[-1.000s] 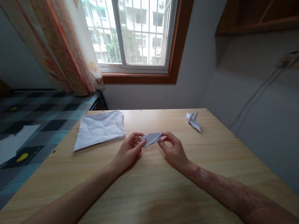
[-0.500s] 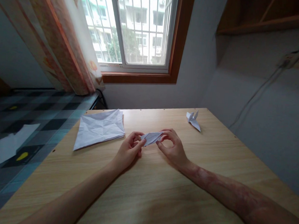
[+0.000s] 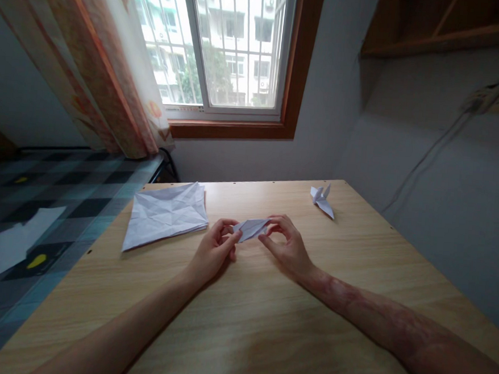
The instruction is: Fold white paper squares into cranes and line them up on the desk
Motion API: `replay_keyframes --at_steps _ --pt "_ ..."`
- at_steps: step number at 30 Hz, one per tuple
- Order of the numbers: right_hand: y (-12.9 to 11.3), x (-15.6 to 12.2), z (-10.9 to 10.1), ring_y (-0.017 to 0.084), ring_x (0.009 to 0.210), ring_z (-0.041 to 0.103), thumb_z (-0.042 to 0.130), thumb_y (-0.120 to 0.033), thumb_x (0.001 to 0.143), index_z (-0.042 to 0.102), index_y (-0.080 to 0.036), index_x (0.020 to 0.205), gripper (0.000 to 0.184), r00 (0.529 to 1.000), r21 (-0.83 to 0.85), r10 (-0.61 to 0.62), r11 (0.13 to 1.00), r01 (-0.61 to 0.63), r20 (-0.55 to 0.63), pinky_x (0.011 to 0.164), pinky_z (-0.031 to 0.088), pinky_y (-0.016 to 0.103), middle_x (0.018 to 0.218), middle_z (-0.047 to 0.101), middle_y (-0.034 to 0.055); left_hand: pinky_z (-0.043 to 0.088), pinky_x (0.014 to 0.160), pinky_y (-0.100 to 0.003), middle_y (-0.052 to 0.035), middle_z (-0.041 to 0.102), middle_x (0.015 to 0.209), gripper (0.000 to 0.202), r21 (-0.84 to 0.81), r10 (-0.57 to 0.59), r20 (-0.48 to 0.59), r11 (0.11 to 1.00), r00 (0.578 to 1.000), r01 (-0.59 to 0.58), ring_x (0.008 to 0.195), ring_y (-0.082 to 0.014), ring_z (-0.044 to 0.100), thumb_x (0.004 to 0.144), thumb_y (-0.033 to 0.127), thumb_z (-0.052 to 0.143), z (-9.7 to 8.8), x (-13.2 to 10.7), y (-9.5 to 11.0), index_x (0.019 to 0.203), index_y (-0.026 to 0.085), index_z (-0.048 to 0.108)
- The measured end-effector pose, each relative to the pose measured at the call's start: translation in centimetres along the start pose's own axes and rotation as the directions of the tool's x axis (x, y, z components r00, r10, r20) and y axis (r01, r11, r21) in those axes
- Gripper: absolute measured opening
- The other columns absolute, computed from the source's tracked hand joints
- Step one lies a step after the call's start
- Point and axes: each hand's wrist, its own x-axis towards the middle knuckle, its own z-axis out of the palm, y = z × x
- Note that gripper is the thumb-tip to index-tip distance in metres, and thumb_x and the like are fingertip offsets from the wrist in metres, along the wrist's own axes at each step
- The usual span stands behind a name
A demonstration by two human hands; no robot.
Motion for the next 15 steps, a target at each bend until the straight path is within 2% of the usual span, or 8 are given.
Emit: replay_keyframes --at_steps 6,15 --pt "0.54 -0.01 0.1 0.018 0.093 0.071 0.086 -0.037 0.095 0.075 -0.027 0.114 0.024 0.999 0.062 0.036 0.997 -0.036 0.004 0.095 0.065 0.038 0.122 0.069 0.0048 0.052 0.047 -0.02 0.0097 0.053 0.074 0.05 -0.015 -0.017 0.0 1.0 1.0 0.017 0.049 -0.0075 0.057 0.087 0.053 0.088 0.01 0.05 0.02 0.115 0.02 0.065" --pt "0.67 0.01 0.13 0.017 0.093 0.07 0.083 -0.033 0.098 0.076 -0.028 0.117 0.02 0.999 0.1 0.033 0.994 -0.034 0.006 0.095 0.063 0.036 0.124 0.069 0.0044 0.052 0.048 -0.021 0.0095 0.055 0.076 0.048 -0.04 -0.024 -0.006 0.999 1.0 0.024 0.049 -0.007 0.058 0.087 0.051 0.089 -0.1 0.21 -0.02 0.114 0.019 0.065"
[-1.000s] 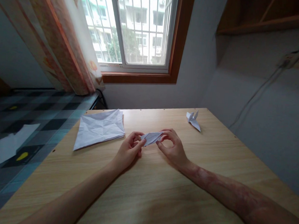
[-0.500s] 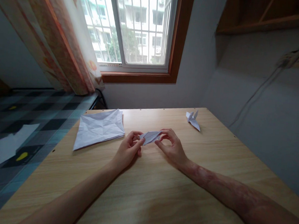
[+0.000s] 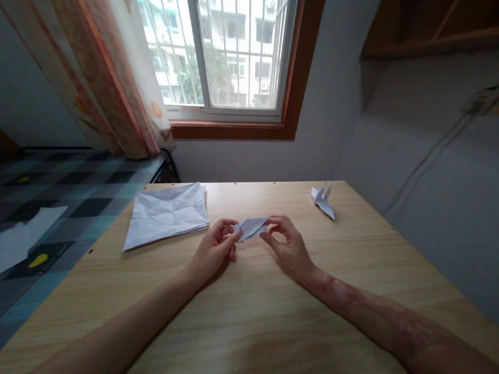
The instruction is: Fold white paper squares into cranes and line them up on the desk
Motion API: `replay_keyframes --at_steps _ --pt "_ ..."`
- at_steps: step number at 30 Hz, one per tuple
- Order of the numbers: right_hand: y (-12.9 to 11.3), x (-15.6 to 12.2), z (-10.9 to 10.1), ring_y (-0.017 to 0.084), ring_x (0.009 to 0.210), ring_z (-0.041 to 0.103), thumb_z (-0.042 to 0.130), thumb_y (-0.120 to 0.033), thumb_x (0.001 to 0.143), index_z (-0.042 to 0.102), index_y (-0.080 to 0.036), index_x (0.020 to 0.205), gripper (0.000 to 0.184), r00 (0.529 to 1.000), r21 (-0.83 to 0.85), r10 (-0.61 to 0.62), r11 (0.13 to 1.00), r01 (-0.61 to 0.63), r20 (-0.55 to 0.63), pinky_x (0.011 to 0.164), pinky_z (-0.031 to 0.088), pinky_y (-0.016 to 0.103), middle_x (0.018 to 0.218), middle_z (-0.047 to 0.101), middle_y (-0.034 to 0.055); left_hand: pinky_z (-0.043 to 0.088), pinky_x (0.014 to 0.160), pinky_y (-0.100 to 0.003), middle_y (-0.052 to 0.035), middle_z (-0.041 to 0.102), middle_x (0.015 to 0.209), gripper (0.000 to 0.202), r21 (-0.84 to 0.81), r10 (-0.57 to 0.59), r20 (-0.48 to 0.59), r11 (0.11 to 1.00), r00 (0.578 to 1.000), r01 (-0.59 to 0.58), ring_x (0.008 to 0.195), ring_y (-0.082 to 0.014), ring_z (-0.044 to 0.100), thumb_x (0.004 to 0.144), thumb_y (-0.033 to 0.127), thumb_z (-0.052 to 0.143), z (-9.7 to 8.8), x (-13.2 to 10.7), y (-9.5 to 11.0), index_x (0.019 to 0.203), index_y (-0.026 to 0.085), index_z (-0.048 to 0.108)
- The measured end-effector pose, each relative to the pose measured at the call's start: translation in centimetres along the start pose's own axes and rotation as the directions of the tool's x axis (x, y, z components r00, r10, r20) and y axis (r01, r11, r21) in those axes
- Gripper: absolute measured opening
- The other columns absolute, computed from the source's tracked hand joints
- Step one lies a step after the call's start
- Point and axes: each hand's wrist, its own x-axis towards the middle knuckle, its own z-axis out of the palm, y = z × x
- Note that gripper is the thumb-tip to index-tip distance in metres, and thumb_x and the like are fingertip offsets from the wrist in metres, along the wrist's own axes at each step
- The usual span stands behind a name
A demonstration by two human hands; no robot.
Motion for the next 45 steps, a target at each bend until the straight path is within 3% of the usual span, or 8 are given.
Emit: replay_keyframes --at_steps 17,24,35,40,45 --pt "-0.2 0.1 0.1 0.02 0.102 0.071 0.079 -0.036 0.098 0.075 -0.026 0.111 0.017 0.998 -0.004 0.059 0.998 -0.059 -0.002 0.095 0.063 0.036 0.122 0.071 0.0056 0.051 0.047 -0.02 0.0096 0.053 0.075 0.049 0.021 0.007 0.003 1.0 1.0 -0.007 0.05 -0.0074 0.058 0.087 0.054 0.089 0.1 -0.2 0.2 0.113 0.02 0.065" --pt "0.2 0.0 0.0 0.019 0.096 0.072 0.077 -0.03 0.094 0.072 -0.025 0.11 0.018 0.99 0.011 0.141 0.99 -0.141 -0.011 0.092 0.062 0.035 0.119 0.073 0.0047 0.05 0.051 -0.019 0.0037 0.067 0.087 0.043 0.094 0.006 0.09 0.995 0.996 -0.014 0.054 -0.0074 0.063 0.093 0.053 0.085 0.1 -0.4 0.1 0.111 0.021 0.063" --pt "-0.2 0.0 -0.2 0.02 0.095 0.072 0.073 -0.029 0.094 0.073 -0.026 0.107 0.013 0.992 -0.037 0.128 0.991 -0.129 -0.012 0.088 0.061 0.034 0.115 0.074 0.005 0.046 0.049 -0.019 -0.0005 0.071 0.099 0.041 0.159 0.019 0.086 0.987 0.996 -0.033 0.054 -0.0077 0.063 0.095 0.052 0.082 0.3 -0.9 0.2 0.114 0.022 0.062" --pt "0.0 -0.1 -0.3 0.021 0.099 0.072 0.073 -0.029 0.096 0.075 -0.026 0.105 0.01 0.993 -0.046 0.12 0.992 -0.12 -0.009 0.09 0.062 0.035 0.117 0.073 0.005 0.044 0.048 -0.019 -0.0015 0.071 0.1 0.036 0.218 0.035 0.133 0.974 0.991 -0.064 0.056 -0.0084 0.063 0.099 0.05 0.078 0.5 -1.2 0.4 0.116 0.023 0.062" --pt "-0.1 0.0 -0.1 0.021 0.102 0.072 0.078 -0.033 0.097 0.079 -0.027 0.103 0.009 0.995 -0.064 0.097 0.993 -0.099 -0.034 0.086 0.062 0.033 0.12 0.072 0.0055 0.049 0.052 -0.02 -0.0016 0.072 0.101 0.037 0.149 0.02 0.184 0.988 0.983 -0.048 0.057 -0.0086 0.065 0.098 0.049 0.079 0.3 -1.1 0.2 0.118 0.023 0.061"
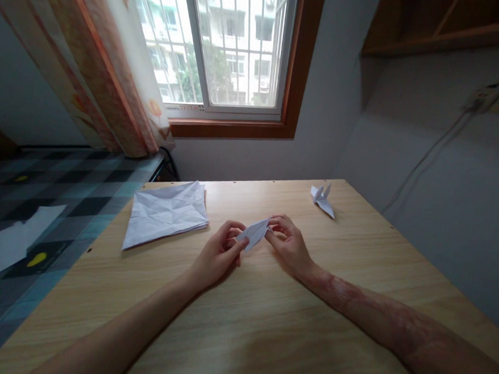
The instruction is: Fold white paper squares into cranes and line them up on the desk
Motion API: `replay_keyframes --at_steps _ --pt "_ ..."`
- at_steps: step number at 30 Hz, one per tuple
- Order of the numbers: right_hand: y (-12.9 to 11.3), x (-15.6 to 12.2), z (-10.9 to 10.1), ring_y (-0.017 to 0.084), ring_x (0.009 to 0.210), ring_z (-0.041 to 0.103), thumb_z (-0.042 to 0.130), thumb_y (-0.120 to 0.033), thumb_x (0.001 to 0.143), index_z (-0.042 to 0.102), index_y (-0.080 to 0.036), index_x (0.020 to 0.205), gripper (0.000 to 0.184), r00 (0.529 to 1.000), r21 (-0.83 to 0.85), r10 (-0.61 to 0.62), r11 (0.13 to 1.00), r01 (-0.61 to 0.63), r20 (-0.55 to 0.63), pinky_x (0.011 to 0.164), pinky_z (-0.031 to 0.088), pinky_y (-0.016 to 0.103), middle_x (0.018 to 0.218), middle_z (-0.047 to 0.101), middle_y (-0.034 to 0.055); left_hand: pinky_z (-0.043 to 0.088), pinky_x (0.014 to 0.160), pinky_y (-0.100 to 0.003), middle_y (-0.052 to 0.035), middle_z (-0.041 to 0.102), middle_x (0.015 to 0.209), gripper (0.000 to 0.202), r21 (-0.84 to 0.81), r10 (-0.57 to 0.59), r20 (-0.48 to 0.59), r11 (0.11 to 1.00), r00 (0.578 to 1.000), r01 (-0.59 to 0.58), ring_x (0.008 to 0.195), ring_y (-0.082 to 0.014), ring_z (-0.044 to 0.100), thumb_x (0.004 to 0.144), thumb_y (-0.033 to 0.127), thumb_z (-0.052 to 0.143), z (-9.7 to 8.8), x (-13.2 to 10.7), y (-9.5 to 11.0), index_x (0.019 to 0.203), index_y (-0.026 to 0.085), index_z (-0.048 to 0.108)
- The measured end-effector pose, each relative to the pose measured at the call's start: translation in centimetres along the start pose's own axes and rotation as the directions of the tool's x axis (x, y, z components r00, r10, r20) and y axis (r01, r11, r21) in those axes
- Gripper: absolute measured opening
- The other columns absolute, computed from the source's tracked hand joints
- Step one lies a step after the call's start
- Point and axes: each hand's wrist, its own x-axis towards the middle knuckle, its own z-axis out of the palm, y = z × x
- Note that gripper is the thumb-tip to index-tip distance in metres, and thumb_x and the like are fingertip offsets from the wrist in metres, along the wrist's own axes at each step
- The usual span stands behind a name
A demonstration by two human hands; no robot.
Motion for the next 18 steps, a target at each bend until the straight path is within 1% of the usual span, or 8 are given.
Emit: replay_keyframes --at_steps 3,6,8,11,15,17,18 --pt "-0.6 0.11 0.08 0.023 0.107 0.071 0.082 -0.036 0.097 0.082 -0.027 0.104 0.012 0.999 -0.014 -0.038 0.999 0.038 -0.011 0.085 0.061 0.034 0.116 0.074 0.0066 0.048 0.051 -0.02 -0.0014 0.072 0.099 0.041 -0.051 -0.034 -0.01 0.998 0.999 0.033 0.055 -0.0087 0.065 0.096 0.051 0.082 -0.27 0.24 -0.03 0.117 0.022 0.062" --pt "-1.01 0.15 0.02 0.025 0.108 0.071 0.078 -0.038 0.101 0.084 -0.026 0.101 0.013 0.997 -0.013 -0.067 0.998 0.067 -0.024 0.087 0.06 0.036 0.11 0.077 0.0068 0.047 0.049 -0.019 0.0006 0.071 0.093 0.044 -0.095 -0.048 -0.005 0.994 0.999 0.048 0.052 -0.0076 0.063 0.095 0.052 0.083 -0.5 0.43 -0.11 0.119 0.022 0.063" --pt "-0.95 0.1 -0.03 0.023 0.1 0.072 0.074 -0.04 0.104 0.083 -0.026 0.101 0.018 0.999 0.008 -0.035 0.999 0.035 -0.024 0.088 0.059 0.037 0.104 0.078 0.0058 0.046 0.049 -0.019 0.0029 0.068 0.089 0.043 -0.124 -0.048 0.006 0.991 0.999 0.048 0.051 -0.0066 0.061 0.095 0.052 0.083 -0.58 0.49 -0.22 0.119 0.022 0.063" --pt "-0.51 0.01 0.04 0.021 0.085 0.07 0.073 -0.046 0.105 0.079 -0.024 0.104 0.022 0.998 0.093 0.052 0.994 -0.049 -0.037 0.081 0.058 0.035 0.098 0.077 0.0036 0.045 0.048 -0.018 0.0044 0.067 0.085 0.043 -0.142 -0.042 0.029 0.989 0.999 0.045 0.05 -0.0063 0.059 0.095 0.051 0.083 -0.65 0.46 -0.37 0.119 0.022 0.063" --pt "-0.13 0.14 0.24 0.018 0.076 0.068 0.076 -0.051 0.102 0.071 -0.026 0.118 0.031 0.993 0.256 0.117 0.961 -0.105 -0.031 0.073 0.055 0.031 0.089 0.072 -0.0006 0.044 0.048 -0.018 0.0021 0.071 0.092 0.042 -0.119 -0.042 0.048 0.992 0.998 0.048 0.052 -0.0063 0.061 0.097 0.052 0.083 -0.65 0.33 -0.41 0.119 0.023 0.063" --pt "-0.22 0.26 0.25 0.018 0.072 0.066 0.076 -0.054 0.102 0.069 -0.025 0.122 0.036 0.989 0.282 0.149 0.949 -0.144 0.006 0.069 0.053 0.03 0.082 0.071 -0.002 0.044 0.048 -0.018 0.0019 0.071 0.093 0.04 -0.101 -0.04 0.062 0.994 0.997 0.047 0.052 -0.0062 0.061 0.098 0.052 0.081 -0.6 0.28 -0.37 0.119 0.023 0.063" --pt "-0.33 0.29 0.23 0.017 0.07 0.066 0.074 -0.056 0.102 0.07 -0.025 0.12 0.037 0.987 0.284 0.16 0.945 -0.162 0.029 0.067 0.052 0.03 0.081 0.071 -0.0018 0.044 0.048 -0.018 0.0018 0.07 0.093 0.04 -0.092 -0.039 0.072 0.995 0.997 0.045 0.052 -0.0062 0.061 0.099 0.052 0.081 -0.56 0.25 -0.34 0.12 0.023 0.063"
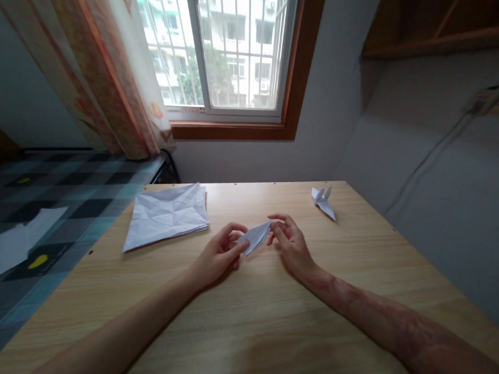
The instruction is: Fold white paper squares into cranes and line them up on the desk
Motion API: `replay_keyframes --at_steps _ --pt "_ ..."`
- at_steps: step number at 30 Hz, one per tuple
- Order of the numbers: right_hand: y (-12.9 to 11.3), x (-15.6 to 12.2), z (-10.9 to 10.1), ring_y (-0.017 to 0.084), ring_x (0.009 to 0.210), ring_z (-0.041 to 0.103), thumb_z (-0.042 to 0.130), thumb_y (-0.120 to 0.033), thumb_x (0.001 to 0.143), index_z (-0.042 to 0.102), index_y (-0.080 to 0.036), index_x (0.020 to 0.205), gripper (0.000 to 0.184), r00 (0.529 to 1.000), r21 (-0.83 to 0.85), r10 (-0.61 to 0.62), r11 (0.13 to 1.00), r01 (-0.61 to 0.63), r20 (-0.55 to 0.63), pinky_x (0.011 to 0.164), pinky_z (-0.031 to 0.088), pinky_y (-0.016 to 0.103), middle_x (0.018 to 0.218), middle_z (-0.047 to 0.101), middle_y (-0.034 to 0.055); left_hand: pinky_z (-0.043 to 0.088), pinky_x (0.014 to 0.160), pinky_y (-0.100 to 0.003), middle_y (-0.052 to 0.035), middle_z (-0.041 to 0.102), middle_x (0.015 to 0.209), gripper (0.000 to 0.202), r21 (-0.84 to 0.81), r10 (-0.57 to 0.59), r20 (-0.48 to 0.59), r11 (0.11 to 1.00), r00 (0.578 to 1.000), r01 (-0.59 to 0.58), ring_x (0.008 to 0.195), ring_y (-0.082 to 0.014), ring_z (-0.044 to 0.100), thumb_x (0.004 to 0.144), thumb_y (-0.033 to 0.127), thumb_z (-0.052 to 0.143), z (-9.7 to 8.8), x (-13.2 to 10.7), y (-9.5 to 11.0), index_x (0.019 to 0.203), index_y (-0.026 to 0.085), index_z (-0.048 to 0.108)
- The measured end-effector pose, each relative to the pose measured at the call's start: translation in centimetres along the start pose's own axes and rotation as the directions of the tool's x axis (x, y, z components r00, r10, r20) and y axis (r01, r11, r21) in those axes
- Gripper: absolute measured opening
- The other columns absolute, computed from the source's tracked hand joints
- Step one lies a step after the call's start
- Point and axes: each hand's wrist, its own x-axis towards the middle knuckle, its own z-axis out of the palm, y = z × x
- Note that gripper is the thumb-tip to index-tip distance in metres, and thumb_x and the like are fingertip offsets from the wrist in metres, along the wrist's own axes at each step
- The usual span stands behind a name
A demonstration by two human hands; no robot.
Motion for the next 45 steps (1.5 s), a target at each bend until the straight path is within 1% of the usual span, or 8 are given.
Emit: replay_keyframes --at_steps 5,8,15,20,24,34,39,45 --pt "-0.5 -0.4 -0.1 0.018 0.069 0.066 0.059 -0.059 0.11 0.075 -0.023 0.111 0.04 0.995 -0.006 0.008 1.0 -0.008 0.096 0.072 0.053 0.033 0.081 0.073 0.0011 0.042 0.048 -0.018 0.0014 0.07 0.094 0.04 0.037 0.008 0.005 0.999 1.0 -0.008 0.054 -0.0062 0.06 0.1 0.053 0.08 0.3 -0.1 0.2 0.121 0.023 0.064" --pt "-0.3 -0.6 -0.1 0.018 0.071 0.065 0.069 -0.054 0.106 0.074 -0.025 0.115 0.031 0.994 -0.004 0.01 1.0 -0.01 0.113 0.069 0.051 0.031 0.082 0.071 -0.0005 0.043 0.049 -0.018 0.0019 0.069 0.091 0.039 0.044 0.02 -0.012 0.999 1.0 -0.02 0.055 -0.0065 0.058 0.1 0.052 0.08 0.3 -0.2 0.2 0.121 0.022 0.065" --pt "0.5 -0.3 -0.3 0.018 0.075 0.066 0.075 -0.039 0.103 0.074 -0.028 0.113 0.016 0.997 -0.137 -0.074 0.988 0.073 -0.002 0.073 0.053 0.032 0.086 0.069 -0.0016 0.051 0.057 -0.021 -0.0014 0.074 0.09 0.046 0.05 0.013 -0.026 0.999 1.0 -0.012 0.062 -0.0105 0.064 0.096 0.051 0.084 0.1 0.0 -0.3 0.122 0.019 0.065" --pt "0.0 -0.4 -0.2 0.021 0.101 0.07 0.078 -0.034 0.1 0.074 -0.03 0.117 0.018 0.985 -0.222 -0.175 0.96 0.169 -0.005 0.096 0.059 0.038 0.117 0.073 0.003 0.05 0.06 -0.021 0.0007 0.072 0.086 0.042 0.081 0.07 -0.098 0.995 0.993 -0.062 0.065 -0.011 0.065 0.095 0.046 0.085 0.2 0.0 0.0 0.121 0.02 0.066" --pt "0.0 -0.4 -0.1 0.021 0.107 0.071 0.08 -0.032 0.098 0.073 -0.03 0.117 0.02 0.976 -0.23 -0.217 0.95 0.213 0.009 0.097 0.06 0.039 0.134 0.069 0.0047 0.051 0.061 -0.022 0.0039 0.066 0.086 0.044 0.104 0.102 -0.123 0.991 0.987 -0.09 0.064 -0.0106 0.066 0.097 0.044 0.083 0.3 -0.1 0.4 0.131 0.023 0.064" --pt "0.3 -0.3 0.0 0.022 0.106 0.07 0.081 -0.029 0.098 0.07 -0.026 0.101 0.011 0.983 -0.123 -0.177 0.976 0.181 0.041 0.098 0.059 0.037 0.11 0.071 0.0027 0.055 0.072 -0.026 -0.0024 0.074 0.108 0.038 0.139 0.112 -0.114 0.986 0.987 -0.096 0.074 -0.0146 0.078 0.097 0.047 0.082 0.2 -0.3 0.4 0.12 0.022 0.065" --pt "0.5 -0.3 0.1 0.021 0.107 0.069 0.081 -0.03 0.098 0.07 -0.026 0.101 0.012 0.979 -0.051 -0.194 0.979 0.197 0.056 0.099 0.06 0.037 0.111 0.069 0.003 0.058 0.078 -0.028 -0.0023 0.076 0.095 0.036 0.06 0.09 -0.067 0.995 0.994 -0.086 0.081 -0.0187 0.078 0.1 0.053 0.077 0.2 -0.2 0.9 0.109 0.019 0.07" --pt "-0.4 -0.5 -0.1 0.026 0.117 0.065 0.08 -0.038 0.1 0.072 -0.028 0.1 0.013 0.969 -0.21 -0.238 0.946 0.247 0.068 0.101 0.058 0.043 0.12 0.068 0.0065 0.061 0.073 -0.031 -0.0022 0.077 0.095 0.043 0.036 0.025 -0.075 0.999 0.997 -0.023 0.077 -0.0206 0.08 0.097 0.06 0.079 0.2 0.0 1.0 0.105 0.019 0.071"
